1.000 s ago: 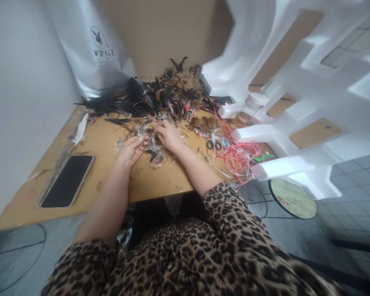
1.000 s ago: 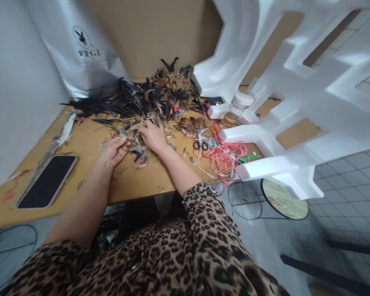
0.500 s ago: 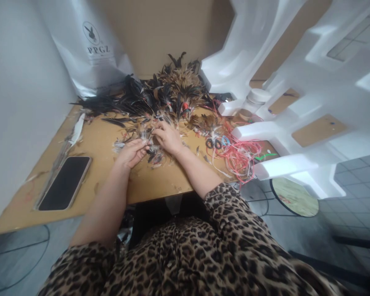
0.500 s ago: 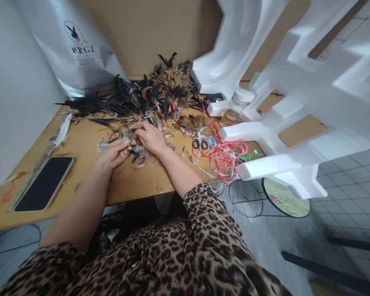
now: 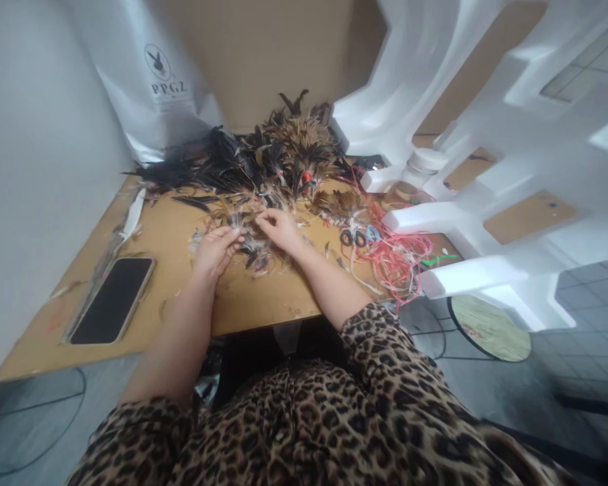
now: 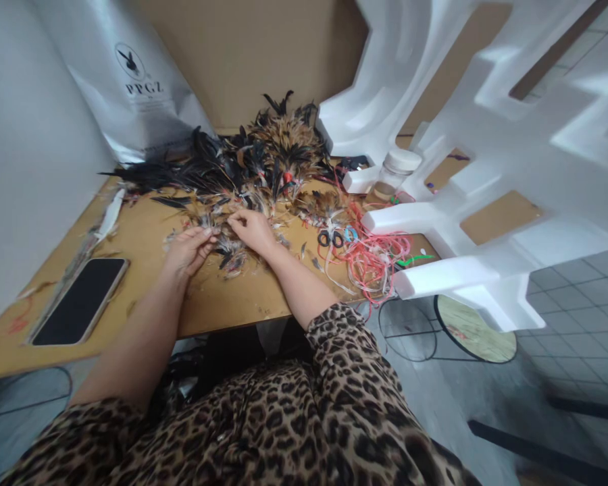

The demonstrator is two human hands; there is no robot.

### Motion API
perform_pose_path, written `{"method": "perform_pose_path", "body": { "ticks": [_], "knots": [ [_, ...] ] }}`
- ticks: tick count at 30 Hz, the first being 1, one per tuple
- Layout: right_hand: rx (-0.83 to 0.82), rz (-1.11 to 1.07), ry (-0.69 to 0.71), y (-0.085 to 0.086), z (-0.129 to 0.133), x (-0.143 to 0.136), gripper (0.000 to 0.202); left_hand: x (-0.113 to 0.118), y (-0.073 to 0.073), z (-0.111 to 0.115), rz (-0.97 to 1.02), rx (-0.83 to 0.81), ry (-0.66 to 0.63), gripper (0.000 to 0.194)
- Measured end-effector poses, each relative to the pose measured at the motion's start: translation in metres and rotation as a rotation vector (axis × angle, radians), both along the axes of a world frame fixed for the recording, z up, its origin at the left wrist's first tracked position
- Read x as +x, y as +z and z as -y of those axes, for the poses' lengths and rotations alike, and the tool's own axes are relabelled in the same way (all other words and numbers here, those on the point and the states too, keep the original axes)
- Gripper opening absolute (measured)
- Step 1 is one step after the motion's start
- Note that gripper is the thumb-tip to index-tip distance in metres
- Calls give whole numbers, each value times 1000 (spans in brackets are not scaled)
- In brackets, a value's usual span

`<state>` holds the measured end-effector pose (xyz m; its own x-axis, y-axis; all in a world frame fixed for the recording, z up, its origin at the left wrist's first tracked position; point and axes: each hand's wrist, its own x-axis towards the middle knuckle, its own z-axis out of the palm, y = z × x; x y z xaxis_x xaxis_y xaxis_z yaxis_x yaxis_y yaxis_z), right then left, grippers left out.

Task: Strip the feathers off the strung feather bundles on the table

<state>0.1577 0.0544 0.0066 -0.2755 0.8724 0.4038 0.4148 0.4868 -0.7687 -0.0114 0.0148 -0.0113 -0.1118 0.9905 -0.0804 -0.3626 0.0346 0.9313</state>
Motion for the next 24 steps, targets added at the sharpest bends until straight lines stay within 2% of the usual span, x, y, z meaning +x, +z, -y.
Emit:
{"method": "perform_pose_path", "body": {
  "ticks": [6,9,18,24],
  "knots": [
    [-597,-189,201,-1,5,-7,39,2,0,1,-6,24,-29,16],
    [-787,-307,245,0,7,-10,40,3,-1,2,-19,27,-72,15],
    [-918,-635,283,-3,5,-12,21,4,-2,3,-45,26,-111,15],
    [-909,-688,264,-7,0,-12,25,3,-3,1,-6,4,-58,16]
  ]
}}
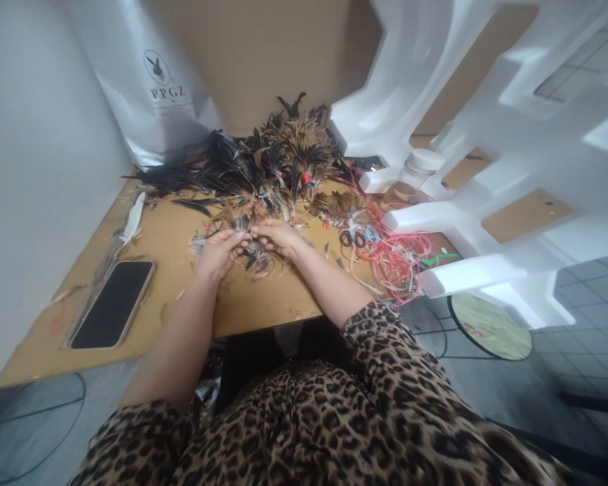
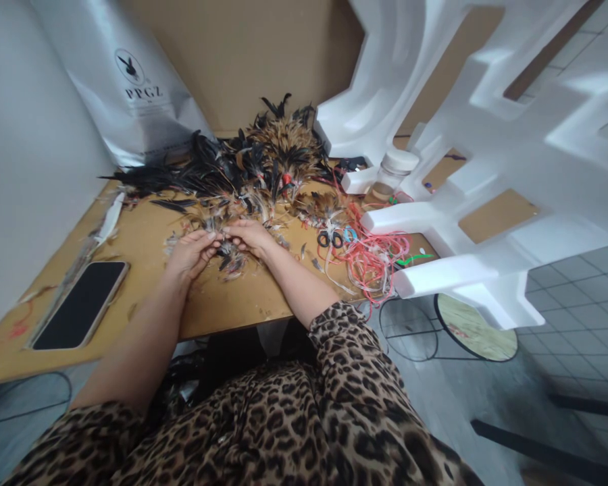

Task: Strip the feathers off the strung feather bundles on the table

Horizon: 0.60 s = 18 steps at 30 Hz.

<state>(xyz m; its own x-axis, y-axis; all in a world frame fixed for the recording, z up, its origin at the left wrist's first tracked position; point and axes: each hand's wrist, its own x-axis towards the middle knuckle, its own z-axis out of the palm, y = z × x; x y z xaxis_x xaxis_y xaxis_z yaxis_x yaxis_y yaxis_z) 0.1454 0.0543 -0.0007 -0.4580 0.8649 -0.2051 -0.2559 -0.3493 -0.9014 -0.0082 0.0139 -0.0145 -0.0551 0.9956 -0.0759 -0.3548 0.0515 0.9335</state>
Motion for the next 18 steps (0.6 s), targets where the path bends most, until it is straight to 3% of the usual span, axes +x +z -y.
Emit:
{"method": "perform_pose_path", "body": {
  "ticks": [18],
  "knots": [
    [115,-51,-65,6,12,-6,27,1,-1,2,-17,-72,-94,20]
  ]
}}
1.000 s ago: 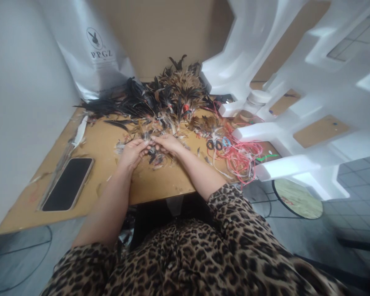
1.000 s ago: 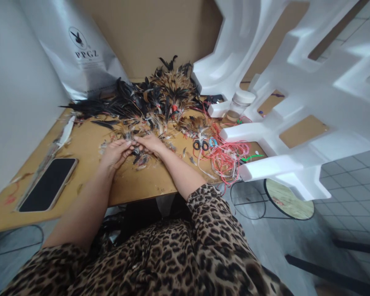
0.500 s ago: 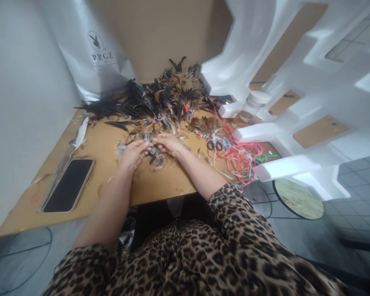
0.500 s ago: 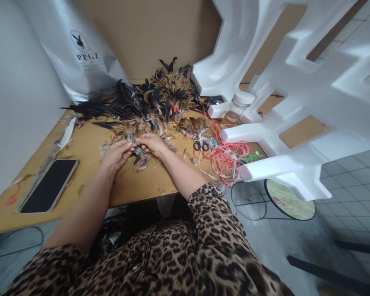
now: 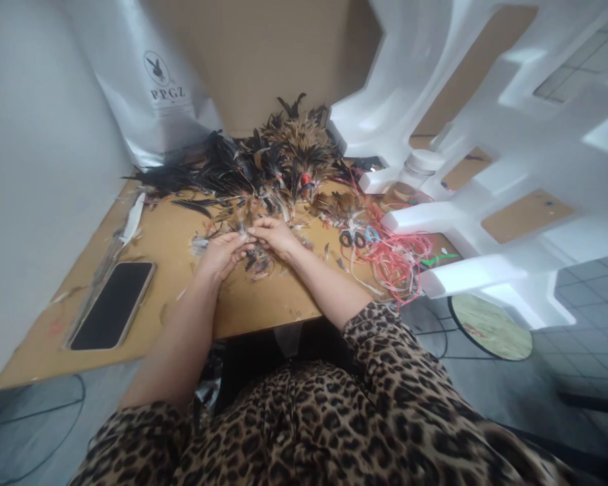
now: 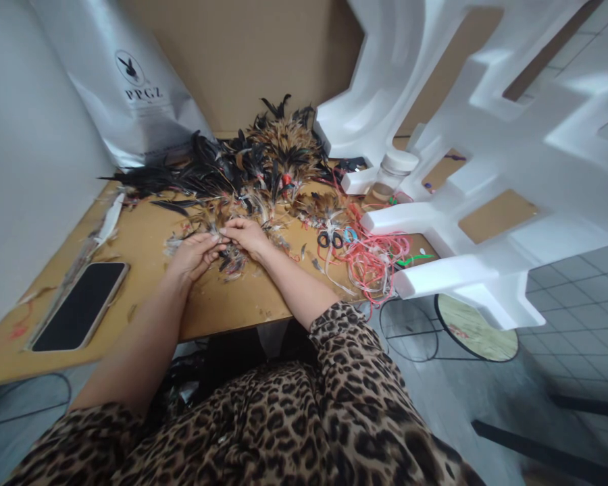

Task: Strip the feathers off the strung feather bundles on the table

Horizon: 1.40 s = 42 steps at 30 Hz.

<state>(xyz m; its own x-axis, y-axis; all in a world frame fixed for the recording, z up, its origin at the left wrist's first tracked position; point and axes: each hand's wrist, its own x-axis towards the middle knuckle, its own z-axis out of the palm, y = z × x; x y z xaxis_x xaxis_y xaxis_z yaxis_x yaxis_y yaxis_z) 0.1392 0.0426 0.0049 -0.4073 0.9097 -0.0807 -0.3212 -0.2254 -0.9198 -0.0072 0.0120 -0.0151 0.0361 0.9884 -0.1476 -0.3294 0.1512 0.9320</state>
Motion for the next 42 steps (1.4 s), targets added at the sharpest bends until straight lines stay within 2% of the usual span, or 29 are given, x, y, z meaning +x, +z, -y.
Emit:
{"method": "perform_pose_path", "body": {
  "ticks": [15,24,31,35,42],
  "knots": [
    [40,187,-91,5,4,-2,25,4,1,0,-39,28,37,16],
    [48,156,20,2,0,3,21,3,3,1,-133,68,46,17],
    [310,332,-131,5,-16,16,13,-6,6,-4,63,50,203,10],
    [396,471,-153,7,-24,26,14,-10,6,-7,146,16,271,8],
    [632,899,-146,9,-32,52,10,-12,4,-7,158,18,259,7]
  ]
}}
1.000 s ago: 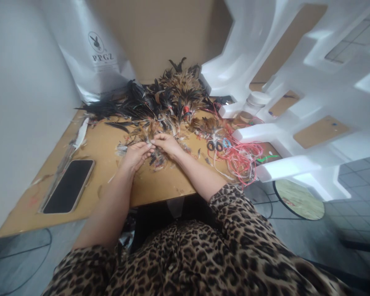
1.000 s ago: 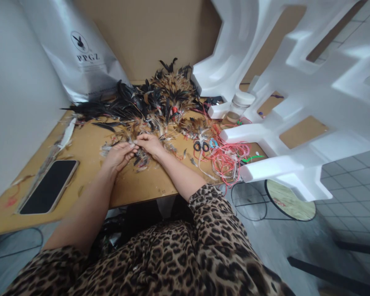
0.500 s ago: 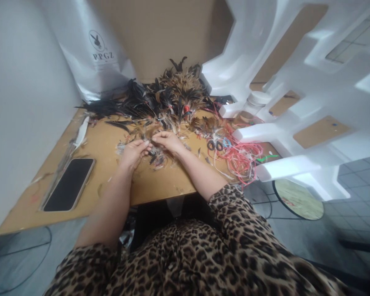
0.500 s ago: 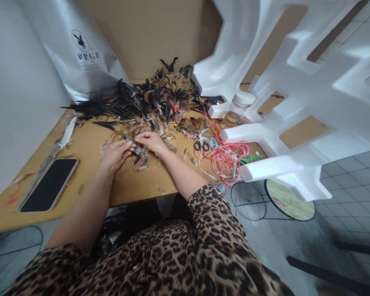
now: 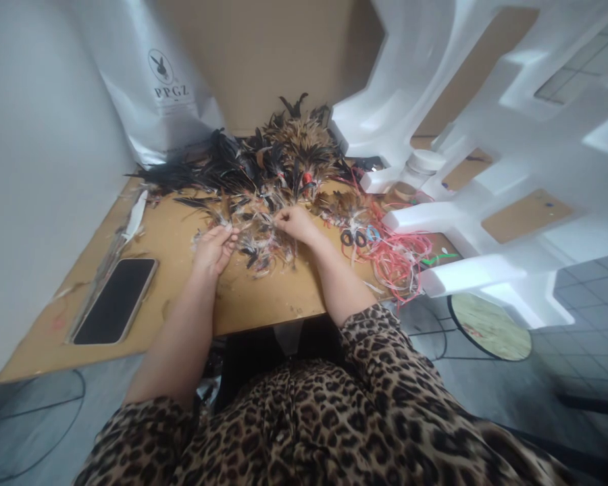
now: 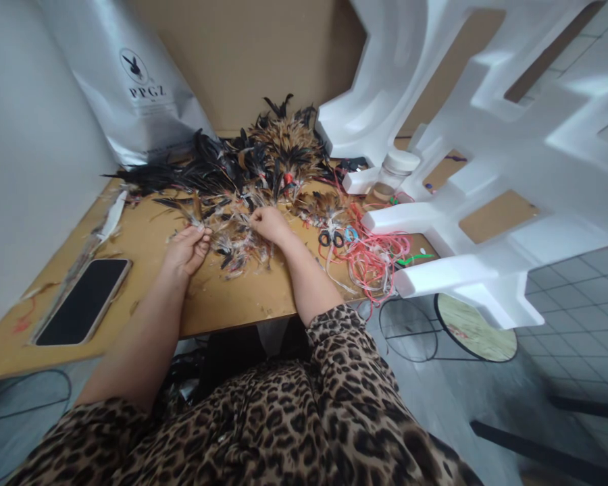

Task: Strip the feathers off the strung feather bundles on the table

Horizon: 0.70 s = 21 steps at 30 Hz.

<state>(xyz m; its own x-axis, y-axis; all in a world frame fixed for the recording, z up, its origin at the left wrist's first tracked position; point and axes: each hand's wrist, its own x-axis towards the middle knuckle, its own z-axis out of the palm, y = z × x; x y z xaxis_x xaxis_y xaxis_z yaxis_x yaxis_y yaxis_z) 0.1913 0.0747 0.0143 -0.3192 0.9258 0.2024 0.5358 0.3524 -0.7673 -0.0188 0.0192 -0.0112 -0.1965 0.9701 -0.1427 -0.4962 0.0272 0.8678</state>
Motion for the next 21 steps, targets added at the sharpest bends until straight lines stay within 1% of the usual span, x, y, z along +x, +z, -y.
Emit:
{"method": "perform_pose_path", "body": {
  "ticks": [2,4,7,9,12,16,19,21],
  "knots": [
    [10,62,-37,-1,-4,7,11,0,-1,0,-1,0,-6,6],
    [31,66,-68,-2,-7,10,13,1,-1,0,-5,-5,-8,6],
    [129,55,-122,-5,-6,3,17,2,-1,0,-8,-11,-6,8],
    [214,106,-144,-7,-1,-7,20,3,-1,-1,-7,-10,-1,9],
    [278,245,-112,-9,10,-25,24,4,-1,-1,-11,-2,2,10],
    [368,347,-61,-10,18,-45,27,6,0,0,1,-3,-7,10],
    [412,406,-50,-12,17,-53,24,7,3,2,3,-11,-15,9],
    [421,419,-56,-13,15,-53,24,6,4,2,6,-17,-26,9]
  ]
}}
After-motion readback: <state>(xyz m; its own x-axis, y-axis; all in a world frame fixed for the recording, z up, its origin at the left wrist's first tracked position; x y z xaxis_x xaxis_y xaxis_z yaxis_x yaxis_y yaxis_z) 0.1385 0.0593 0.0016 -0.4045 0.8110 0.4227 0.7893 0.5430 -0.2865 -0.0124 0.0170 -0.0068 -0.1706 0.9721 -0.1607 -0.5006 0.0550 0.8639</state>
